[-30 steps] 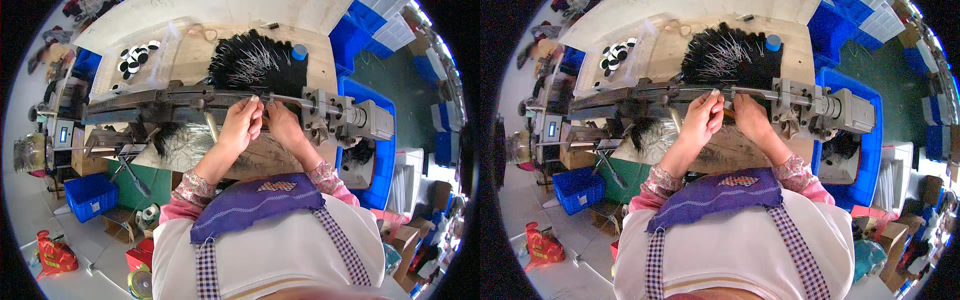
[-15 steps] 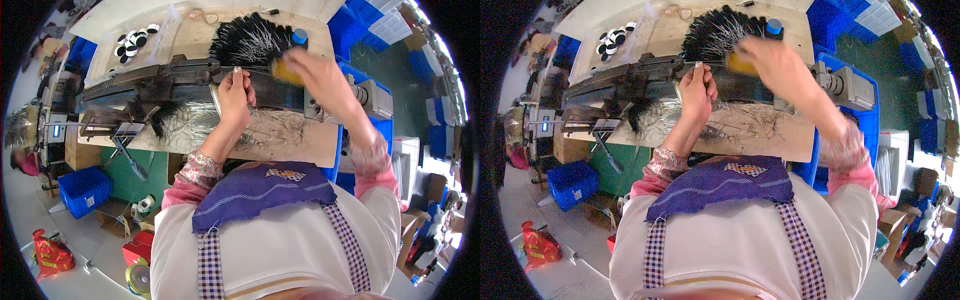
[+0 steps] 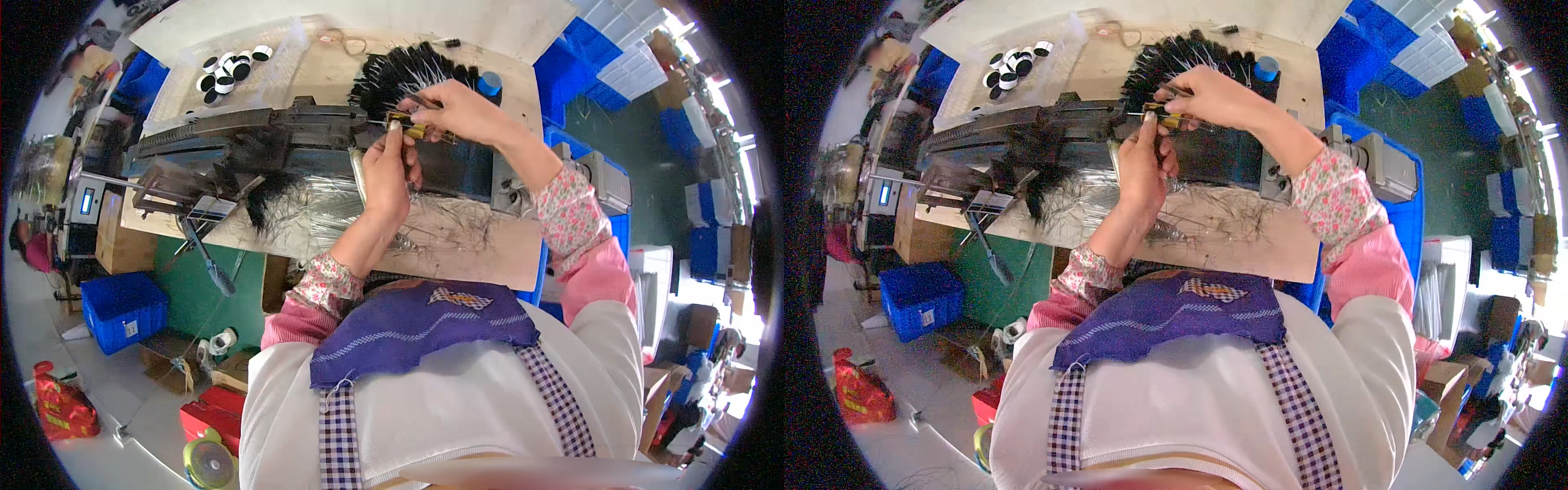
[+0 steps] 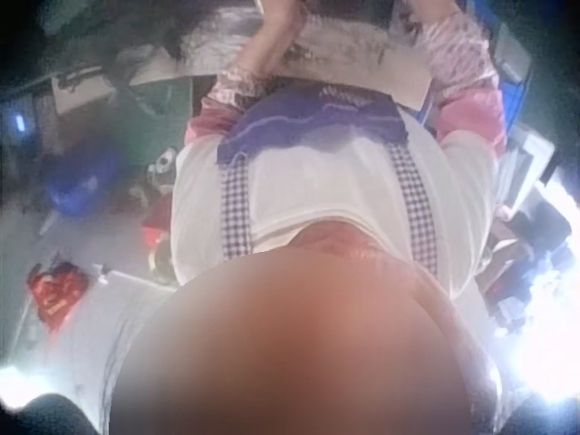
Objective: Assembling and trimming fine black fibers to create small brush or eyelash bundles using a specialized machine and hand tools.
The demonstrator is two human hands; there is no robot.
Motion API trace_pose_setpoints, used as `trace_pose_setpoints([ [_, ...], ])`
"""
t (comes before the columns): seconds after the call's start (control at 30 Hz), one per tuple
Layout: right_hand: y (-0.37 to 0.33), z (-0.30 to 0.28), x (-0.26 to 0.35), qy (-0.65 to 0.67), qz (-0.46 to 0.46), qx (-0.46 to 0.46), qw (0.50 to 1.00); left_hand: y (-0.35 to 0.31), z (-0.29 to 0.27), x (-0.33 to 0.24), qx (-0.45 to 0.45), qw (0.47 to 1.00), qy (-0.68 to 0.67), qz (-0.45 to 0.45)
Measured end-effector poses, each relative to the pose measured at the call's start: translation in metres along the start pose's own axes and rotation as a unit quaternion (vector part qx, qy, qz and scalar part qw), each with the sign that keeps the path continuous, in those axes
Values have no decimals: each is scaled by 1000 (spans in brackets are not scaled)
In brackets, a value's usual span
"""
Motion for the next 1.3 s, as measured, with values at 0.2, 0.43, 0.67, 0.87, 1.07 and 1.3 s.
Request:
trace_pose_setpoints([
  [0.2,7,2,-13,77,89,94,989,-1,26,9,138,987,-88,-9],
  [0.43,-21,-18,29,-427,-169,-162,873,-9,38,1,163,924,-330,-106],
  [0.67,-39,0,44,-300,-193,-237,904,-10,32,3,139,916,-351,-133],
  [0.87,-21,3,37,-304,-194,-205,910,-6,22,-7,120,919,-356,-120],
  [1.07,-31,4,52,-341,-233,-208,887,-10,15,-19,115,944,-297,-92],
  [1.3,-47,13,68,-392,-275,-236,845,-5,22,-24,149,936,-305,-93],
])
Point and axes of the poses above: each hand's wrist, its own y-axis towards the middle knuckle, its own z-axis out of the palm, x = y × z, the point moved 7 cm from there along y, towards the middle knuckle, and after that the axes turned 2 degrees about z, right-handed, at the moved point
